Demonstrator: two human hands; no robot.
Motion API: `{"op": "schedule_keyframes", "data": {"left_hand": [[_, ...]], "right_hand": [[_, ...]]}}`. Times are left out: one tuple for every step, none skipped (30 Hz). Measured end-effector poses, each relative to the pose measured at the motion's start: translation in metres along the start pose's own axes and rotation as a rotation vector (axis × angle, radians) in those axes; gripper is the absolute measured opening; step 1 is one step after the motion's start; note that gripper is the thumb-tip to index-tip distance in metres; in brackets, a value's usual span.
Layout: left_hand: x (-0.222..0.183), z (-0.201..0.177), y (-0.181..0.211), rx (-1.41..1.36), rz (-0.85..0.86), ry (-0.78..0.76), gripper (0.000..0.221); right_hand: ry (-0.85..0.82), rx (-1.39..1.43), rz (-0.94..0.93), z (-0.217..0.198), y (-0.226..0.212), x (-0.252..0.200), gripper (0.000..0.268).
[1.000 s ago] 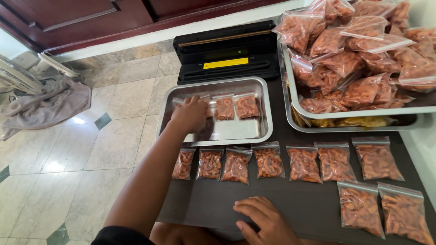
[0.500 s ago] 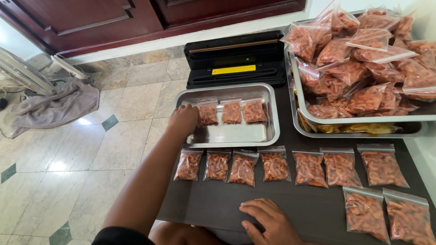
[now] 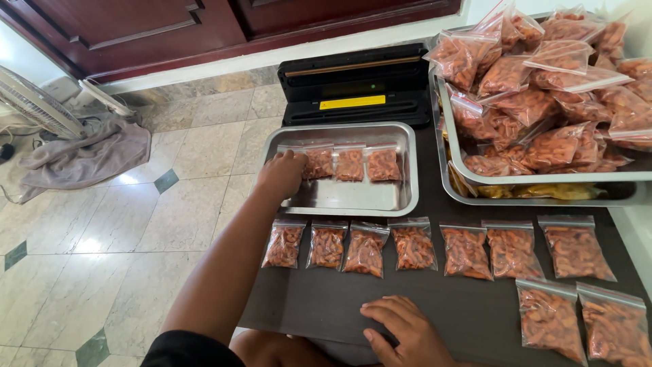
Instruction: Sealing small plastic bags of snacks and arranging them in a metal tray.
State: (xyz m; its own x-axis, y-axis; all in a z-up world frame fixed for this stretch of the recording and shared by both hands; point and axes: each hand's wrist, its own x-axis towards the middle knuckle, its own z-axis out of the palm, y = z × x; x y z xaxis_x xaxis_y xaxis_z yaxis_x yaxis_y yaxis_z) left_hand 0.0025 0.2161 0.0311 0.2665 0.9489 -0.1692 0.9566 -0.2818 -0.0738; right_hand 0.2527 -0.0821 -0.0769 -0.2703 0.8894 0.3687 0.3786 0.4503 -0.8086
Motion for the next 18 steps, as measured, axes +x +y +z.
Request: {"op": "schedule_keyframes", "data": {"left_hand": [[-0.005,-0.006,0.004,0.0,0.001,-0.001,0.033],[-0.01,-0.013,0.006,-0.038,-0.025,0.006,0.039],[-0.015,-0.019,0.009,-0.077,-0.051,0.012,0.046],[-0.03,-0.033,0.013,-0.076,-0.052,0.012,0.046],[-0.045,-0.046,0.017,-0.184,-0.103,0.038,0.05],[-0.06,-0.061,0.021,-0.291,-0.153,0.066,0.056],[-0.078,-0.049,0.014,-0.289,-0.152,0.067,0.056],[-0.095,-0.039,0.006,-0.486,-0.24,0.255,0.053],[-0.113,-0.028,-0.004,-0.683,-0.325,0.444,0.052],[-0.119,-0.005,-0.006,-0.682,-0.326,0.45,0.052],[-0.124,0.019,-0.01,-0.689,-0.276,0.634,0.045],[-0.134,0.047,-0.012,-0.696,-0.231,0.812,0.038],[-0.13,0.054,-0.015,-0.698,-0.241,0.813,0.038],[-0.127,0.061,-0.018,-0.597,-0.185,0.731,0.039],[-0.124,0.068,-0.021,-0.498,-0.129,0.647,0.044],[-0.13,0.052,-0.016,-0.5,-0.13,0.651,0.044],[-0.137,0.036,-0.011,-0.53,-0.132,0.529,0.042],[-0.142,0.017,-0.006,-0.556,-0.124,0.412,0.047]], "right_hand": [[0.0,0.0,0.001,-0.001,-0.001,0.0,0.034],[0.007,0.0,-0.015,-0.001,-0.002,0.001,0.034],[0.014,-0.001,-0.032,-0.002,-0.003,0.002,0.034],[0.014,0.001,-0.032,-0.002,-0.004,0.003,0.034],[-0.001,0.009,-0.017,-0.003,-0.004,0.003,0.034],[-0.013,0.016,-0.003,-0.004,-0.004,0.003,0.034],[-0.011,0.016,-0.004,-0.005,-0.006,0.002,0.034],[-0.036,0.024,0.037,-0.006,-0.008,0.004,0.034],[-0.06,0.033,0.077,-0.007,-0.01,0.005,0.035],[-0.061,0.032,0.071,-0.007,-0.009,0.007,0.035],[-0.071,0.029,0.094,-0.006,-0.009,0.008,0.036],[-0.091,0.026,0.121,-0.005,-0.009,0.005,0.037],[-0.102,0.025,0.12,-0.003,-0.008,0.005,0.037],[-0.09,0.005,0.103,-0.002,-0.008,0.005,0.036],[-0.078,-0.016,0.085,-0.001,-0.008,0.004,0.035],[-0.079,-0.019,0.082,0.0,-0.011,0.005,0.035],[-0.052,-0.043,0.048,-0.001,-0.014,0.004,0.035],[-0.016,-0.069,0.01,-0.002,-0.017,0.006,0.035]]}}
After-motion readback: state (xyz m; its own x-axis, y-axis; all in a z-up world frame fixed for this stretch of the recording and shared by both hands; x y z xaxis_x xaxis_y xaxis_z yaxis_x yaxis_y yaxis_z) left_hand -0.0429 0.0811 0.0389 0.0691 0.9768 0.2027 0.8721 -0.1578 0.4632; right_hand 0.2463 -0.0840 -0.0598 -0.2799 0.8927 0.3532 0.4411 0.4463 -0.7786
